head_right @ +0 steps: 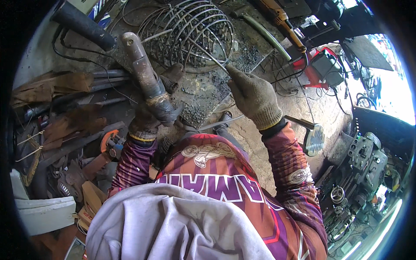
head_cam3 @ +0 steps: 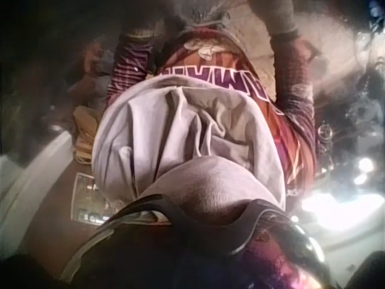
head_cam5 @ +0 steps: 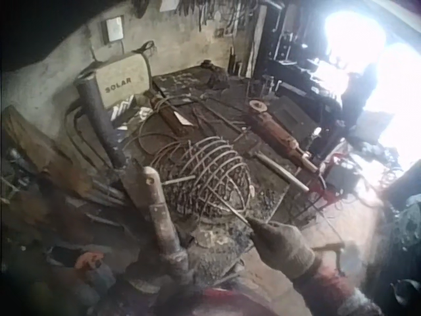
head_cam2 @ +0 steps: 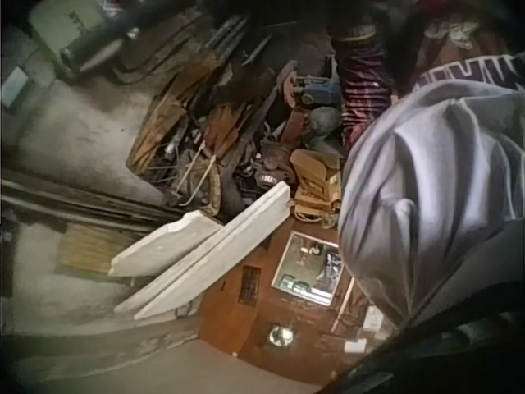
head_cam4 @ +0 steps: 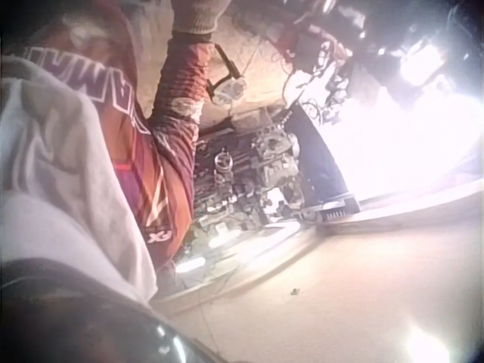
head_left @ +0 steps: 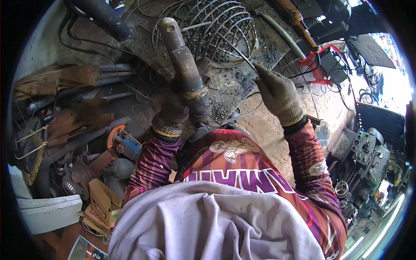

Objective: The person welds metal rods onto a circular metal frame using a welding tool and then uses an angle grinder to smooth the joints.

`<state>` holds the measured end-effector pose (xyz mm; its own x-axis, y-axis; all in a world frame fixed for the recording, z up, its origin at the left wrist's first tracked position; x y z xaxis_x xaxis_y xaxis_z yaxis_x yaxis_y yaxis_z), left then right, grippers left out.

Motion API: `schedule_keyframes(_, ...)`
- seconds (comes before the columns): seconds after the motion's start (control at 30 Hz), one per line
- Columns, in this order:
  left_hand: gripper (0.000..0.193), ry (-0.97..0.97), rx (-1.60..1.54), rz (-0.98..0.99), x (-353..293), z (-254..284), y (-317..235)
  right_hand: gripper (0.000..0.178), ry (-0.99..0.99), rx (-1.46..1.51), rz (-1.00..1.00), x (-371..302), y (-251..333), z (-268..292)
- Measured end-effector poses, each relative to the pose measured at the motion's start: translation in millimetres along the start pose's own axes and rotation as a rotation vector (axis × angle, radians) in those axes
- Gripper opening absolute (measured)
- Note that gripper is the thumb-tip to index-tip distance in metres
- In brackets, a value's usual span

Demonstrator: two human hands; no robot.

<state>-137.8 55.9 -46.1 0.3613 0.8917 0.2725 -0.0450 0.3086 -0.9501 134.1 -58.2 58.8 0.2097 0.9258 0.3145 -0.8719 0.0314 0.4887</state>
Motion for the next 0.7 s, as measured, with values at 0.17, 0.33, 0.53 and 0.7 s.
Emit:
schedule_keyframes(0.17,0.047,0.015,0.16,-0.211,1.6,-3.9,1.9,0.039,-0.001,-0.012,0.006,-0.1,0.6,1.3)
schedule_keyframes(0.33,0.049,0.034,0.231,-0.361,6.7,-5.2,0.4,0.038,-0.024,-0.008,0.04,-0.6,1.4,1.7)
schedule_keyframes(0.53,0.056,0.06,-0.787,0.546,17.7,-18.1,-19.8,0.039,0.009,-0.02,0.009,0.5,3.8,4.9)
schedule_keyframes(0.7,0.05,0.177,-0.2,-0.065,6.9,-5.1,-8.9,0.038,0.011,-0.039,0.021,1.7,4.7,4.1)
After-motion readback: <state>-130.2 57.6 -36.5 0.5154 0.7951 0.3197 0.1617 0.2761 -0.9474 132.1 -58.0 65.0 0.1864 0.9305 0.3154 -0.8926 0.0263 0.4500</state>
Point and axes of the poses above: each hand's wrist, its own x-axis towards the middle knuckle, its own z-axis out of the back of the hand, y = z × x, the point moved 2 cm from there along x, towards the middle knuckle, and after that the axes turned 11 degrees about -y, right-handed, at the moved point
